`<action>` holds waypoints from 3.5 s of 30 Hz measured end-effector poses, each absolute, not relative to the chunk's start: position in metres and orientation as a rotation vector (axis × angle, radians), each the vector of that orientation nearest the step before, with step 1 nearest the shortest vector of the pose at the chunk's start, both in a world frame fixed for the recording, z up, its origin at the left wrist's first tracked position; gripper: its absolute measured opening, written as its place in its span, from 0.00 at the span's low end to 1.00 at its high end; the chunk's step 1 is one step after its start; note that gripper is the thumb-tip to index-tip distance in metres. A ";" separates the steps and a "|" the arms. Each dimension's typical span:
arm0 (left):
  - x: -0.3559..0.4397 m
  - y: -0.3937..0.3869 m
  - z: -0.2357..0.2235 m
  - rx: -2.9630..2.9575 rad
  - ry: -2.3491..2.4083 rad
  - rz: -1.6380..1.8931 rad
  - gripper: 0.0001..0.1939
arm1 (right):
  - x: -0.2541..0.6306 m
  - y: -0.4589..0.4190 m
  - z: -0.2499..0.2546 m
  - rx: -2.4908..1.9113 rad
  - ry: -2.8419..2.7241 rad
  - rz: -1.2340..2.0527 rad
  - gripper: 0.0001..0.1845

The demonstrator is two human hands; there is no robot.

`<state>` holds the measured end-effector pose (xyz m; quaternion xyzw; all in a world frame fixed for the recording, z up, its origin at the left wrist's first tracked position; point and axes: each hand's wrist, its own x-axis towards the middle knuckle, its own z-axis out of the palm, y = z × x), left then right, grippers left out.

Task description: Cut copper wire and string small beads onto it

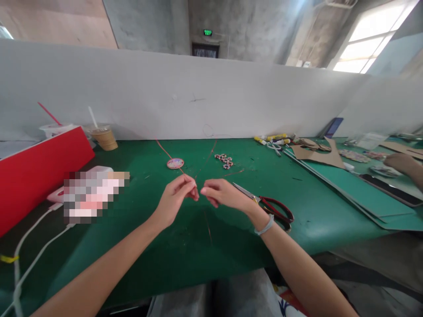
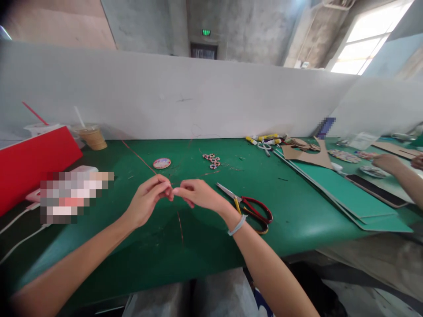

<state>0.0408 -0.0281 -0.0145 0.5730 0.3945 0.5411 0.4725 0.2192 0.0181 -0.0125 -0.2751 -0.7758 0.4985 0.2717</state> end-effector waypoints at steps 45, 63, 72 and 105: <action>0.046 -0.039 -0.008 2.026 0.983 0.711 0.14 | 0.242 0.025 -0.002 -0.600 -2.019 1.454 0.21; 0.044 -0.040 -0.012 1.900 1.022 0.874 0.14 | 0.230 0.014 -0.004 -0.485 -2.188 1.640 0.21; 0.045 -0.038 -0.015 1.824 1.019 0.961 0.14 | 0.216 0.007 -0.011 -0.444 -1.937 1.357 0.22; 0.054 -0.046 -0.020 1.925 1.194 1.121 0.14 | 0.245 0.031 0.003 -0.557 -1.180 1.079 0.27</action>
